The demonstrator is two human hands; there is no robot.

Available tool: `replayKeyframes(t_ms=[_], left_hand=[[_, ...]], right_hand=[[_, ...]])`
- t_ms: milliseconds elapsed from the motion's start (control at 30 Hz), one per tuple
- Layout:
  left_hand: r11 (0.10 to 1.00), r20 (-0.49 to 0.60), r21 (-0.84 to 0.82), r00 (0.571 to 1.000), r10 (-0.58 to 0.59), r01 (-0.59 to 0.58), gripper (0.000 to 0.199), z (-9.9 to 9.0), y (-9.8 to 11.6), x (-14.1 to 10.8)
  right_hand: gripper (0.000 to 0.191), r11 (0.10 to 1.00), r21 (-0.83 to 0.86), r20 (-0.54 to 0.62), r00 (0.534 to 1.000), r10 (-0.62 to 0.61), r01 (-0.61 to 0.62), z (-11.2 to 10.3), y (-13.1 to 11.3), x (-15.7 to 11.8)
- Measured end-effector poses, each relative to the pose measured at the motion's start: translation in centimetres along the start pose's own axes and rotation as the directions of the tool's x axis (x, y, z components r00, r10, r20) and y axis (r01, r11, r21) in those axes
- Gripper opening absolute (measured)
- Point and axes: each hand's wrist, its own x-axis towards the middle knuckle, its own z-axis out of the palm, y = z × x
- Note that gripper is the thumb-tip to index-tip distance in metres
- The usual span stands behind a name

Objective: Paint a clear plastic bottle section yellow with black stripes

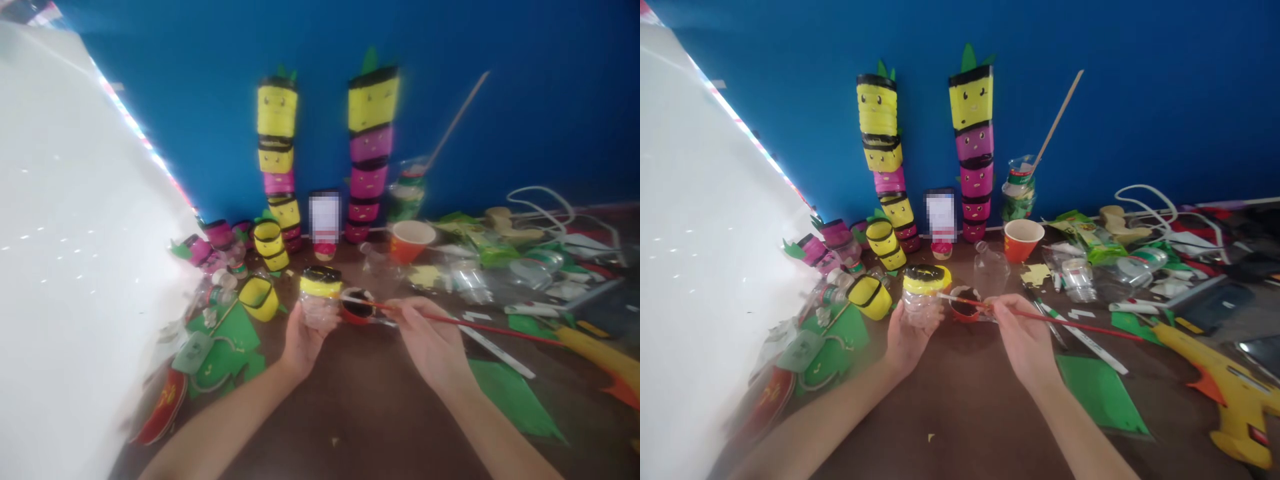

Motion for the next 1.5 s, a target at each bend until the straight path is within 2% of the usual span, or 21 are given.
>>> replayKeyframes(t_ms=[167,367,500,633,767,867,933,1033,1100,1200,1367,1500], left_hand=[[1.000,-0.010,-0.008,1.000,-0.004,0.004,0.041,-0.1,0.0,0.1],[1.000,-0.044,-0.007,0.999,0.020,-0.020,0.037,0.1,0.0,0.1],[0.999,-0.017,-0.007,0.999,0.033,-0.033,0.035,0.0,0.0,0.0],[0.999,-0.034,-0.039,0.999,0.023,-0.024,0.035,-0.2,0.0,0.1],[0.999,-0.053,-0.043,0.999,0.005,-0.007,0.037,-0.2,0.0,0.2],[0.999,-0.025,-0.038,1.000,-0.007,0.006,0.039,-0.2,0.1,0.2],[0.999,-0.012,-0.035,1.000,-0.027,0.027,0.042,-0.2,0.2,0.2],[0.997,-0.053,-0.029,0.996,-0.077,0.075,0.047,-0.2,0.3,0.3],[0.996,-0.076,-0.027,0.993,-0.092,0.090,0.047,-0.2,0.4,0.3],[0.996,-0.056,-0.028,0.994,-0.091,0.090,0.047,-0.2,0.4,0.3],[0.991,-0.059,-0.042,0.990,-0.130,0.128,0.050,-0.3,0.5,0.4],[0.987,-0.087,-0.077,0.986,-0.144,0.138,0.051,-0.3,0.5,0.5]], right_hand=[[0.028,0.998,-0.059,-0.074,0.997,-0.025,0.021,-0.5,0.3,0.5],[0.024,0.998,-0.040,-0.005,0.998,-0.056,0.056,-0.5,0.2,0.1],[0.027,0.996,-0.087,-0.066,0.997,-0.028,0.022,-0.5,0.6,-0.1],[0.025,0.993,-0.111,-0.137,0.989,-0.056,0.041,-1.0,1.0,0.3],[0.023,0.999,-0.011,-0.077,0.996,-0.046,0.045,-0.9,0.7,0.2],[0.024,0.999,-0.019,-0.027,0.999,-0.027,0.026,-0.6,0.7,0.1],[0.025,0.999,-0.045,-0.045,0.999,-0.022,0.020,-0.6,0.8,0.1],[0.025,0.998,-0.055,-0.096,0.995,-0.034,0.029,-0.7,0.9,0.3],[0.024,0.999,-0.038,-0.075,0.996,-0.041,0.039,-0.7,0.8,0.3],[0.024,0.999,-0.031,-0.007,1.000,-0.026,0.026,-0.5,0.7,0.2],[0.027,0.990,-0.138,-0.081,0.996,-0.025,0.014,-0.6,1.1,0.3],[0.026,0.996,-0.081,-0.072,0.996,-0.047,0.041,-0.7,1.0,0.4]])
